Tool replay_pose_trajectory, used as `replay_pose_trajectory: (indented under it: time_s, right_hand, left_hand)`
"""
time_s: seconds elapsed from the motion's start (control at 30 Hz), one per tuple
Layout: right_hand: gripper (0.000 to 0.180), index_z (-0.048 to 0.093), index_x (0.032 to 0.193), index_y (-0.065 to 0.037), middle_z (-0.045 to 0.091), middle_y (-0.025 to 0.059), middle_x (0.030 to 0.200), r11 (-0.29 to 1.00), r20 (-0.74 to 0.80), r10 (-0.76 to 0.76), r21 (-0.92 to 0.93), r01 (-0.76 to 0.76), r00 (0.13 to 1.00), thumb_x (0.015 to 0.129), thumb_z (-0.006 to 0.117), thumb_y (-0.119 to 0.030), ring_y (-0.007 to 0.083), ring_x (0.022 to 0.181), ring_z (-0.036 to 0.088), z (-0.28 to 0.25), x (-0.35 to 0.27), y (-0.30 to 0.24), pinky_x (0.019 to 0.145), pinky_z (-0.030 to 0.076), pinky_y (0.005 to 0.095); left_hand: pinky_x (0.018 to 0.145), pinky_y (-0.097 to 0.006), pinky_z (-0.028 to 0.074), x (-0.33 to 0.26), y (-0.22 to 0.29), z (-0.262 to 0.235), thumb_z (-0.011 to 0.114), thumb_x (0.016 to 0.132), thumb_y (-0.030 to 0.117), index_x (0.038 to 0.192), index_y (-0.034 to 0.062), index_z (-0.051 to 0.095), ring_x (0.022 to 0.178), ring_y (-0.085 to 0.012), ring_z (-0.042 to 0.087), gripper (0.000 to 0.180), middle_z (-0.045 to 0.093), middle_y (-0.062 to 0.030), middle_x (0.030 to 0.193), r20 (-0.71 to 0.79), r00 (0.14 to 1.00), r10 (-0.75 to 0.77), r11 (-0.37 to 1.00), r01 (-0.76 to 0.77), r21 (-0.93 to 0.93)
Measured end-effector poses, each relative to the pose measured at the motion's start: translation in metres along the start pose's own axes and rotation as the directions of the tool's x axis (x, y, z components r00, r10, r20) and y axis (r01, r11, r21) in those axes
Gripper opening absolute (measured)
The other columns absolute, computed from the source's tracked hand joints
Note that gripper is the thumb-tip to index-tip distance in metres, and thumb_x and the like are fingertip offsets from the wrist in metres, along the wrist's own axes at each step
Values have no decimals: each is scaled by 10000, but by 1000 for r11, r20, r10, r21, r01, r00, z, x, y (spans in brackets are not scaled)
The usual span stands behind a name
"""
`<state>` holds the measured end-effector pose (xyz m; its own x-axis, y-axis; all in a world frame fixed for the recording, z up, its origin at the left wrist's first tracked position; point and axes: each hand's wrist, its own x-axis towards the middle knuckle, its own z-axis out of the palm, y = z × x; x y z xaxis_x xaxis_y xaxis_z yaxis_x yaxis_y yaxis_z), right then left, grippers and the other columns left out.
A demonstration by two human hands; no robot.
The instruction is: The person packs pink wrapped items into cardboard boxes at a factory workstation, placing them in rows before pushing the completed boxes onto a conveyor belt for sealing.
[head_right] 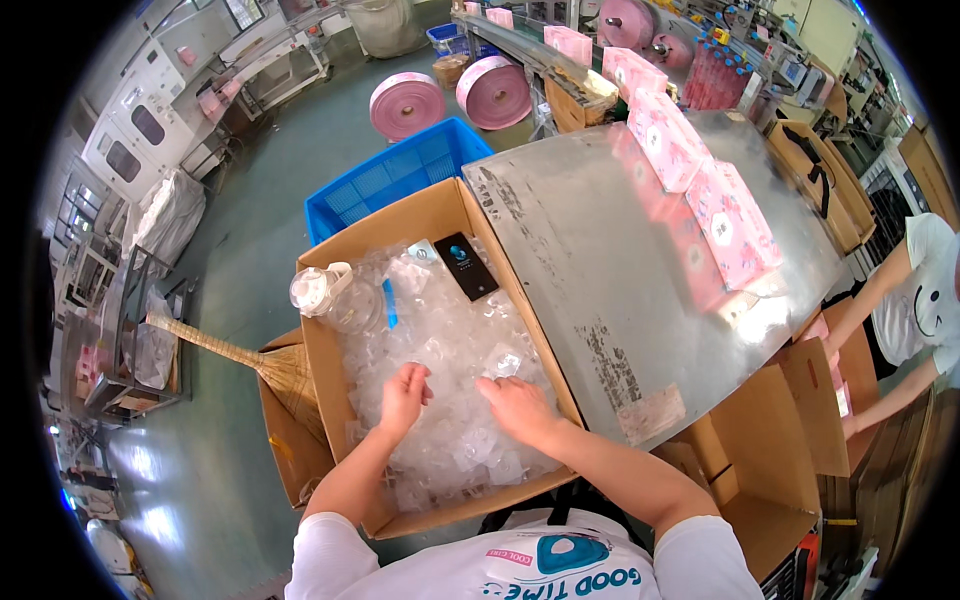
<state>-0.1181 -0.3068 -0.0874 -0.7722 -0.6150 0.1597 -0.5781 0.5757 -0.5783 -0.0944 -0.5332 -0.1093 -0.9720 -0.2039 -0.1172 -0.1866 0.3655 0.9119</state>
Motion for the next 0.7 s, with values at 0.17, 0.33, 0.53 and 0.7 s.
replay_pose_trajectory:
  time_s: [0.17,0.33,0.53,0.7]
  right_hand:
    - [239,503,1104,-50,604,85,789,783,-55,366,557,-276,929,874,560,-79,168,714,604,-38,14,-5,599,486,308]
    - [306,451,1163,-40,595,56,868,223,104,523,941,-253,846,883,566,-87,137,752,590,-100,20,-3,614,485,289]
    - [300,452,1176,-40,593,81,903,172,140,501,951,-257,854,892,543,-72,149,766,595,-141,-26,4,632,495,288]
    - [343,440,1195,-48,591,86,937,30,119,512,987,-156,851,879,570,-77,157,771,573,-172,-88,33,636,475,306]
  left_hand:
    - [447,-218,390,4,33,-14,426,974,210,932,28,551,496,-101,524,225,580,-51,614,39,981,-192,887,191,-419]
    - [496,-233,440,-6,87,11,406,983,235,1000,37,524,559,-127,574,231,610,-69,687,74,988,-133,784,150,-602]
    - [493,-231,445,-11,117,54,425,973,249,988,29,535,532,-123,556,247,602,-69,670,67,995,-76,904,97,-416]
    - [706,-320,506,-10,28,46,542,910,267,1165,9,515,867,-207,613,364,625,-155,964,-141,859,492,576,-200,793]
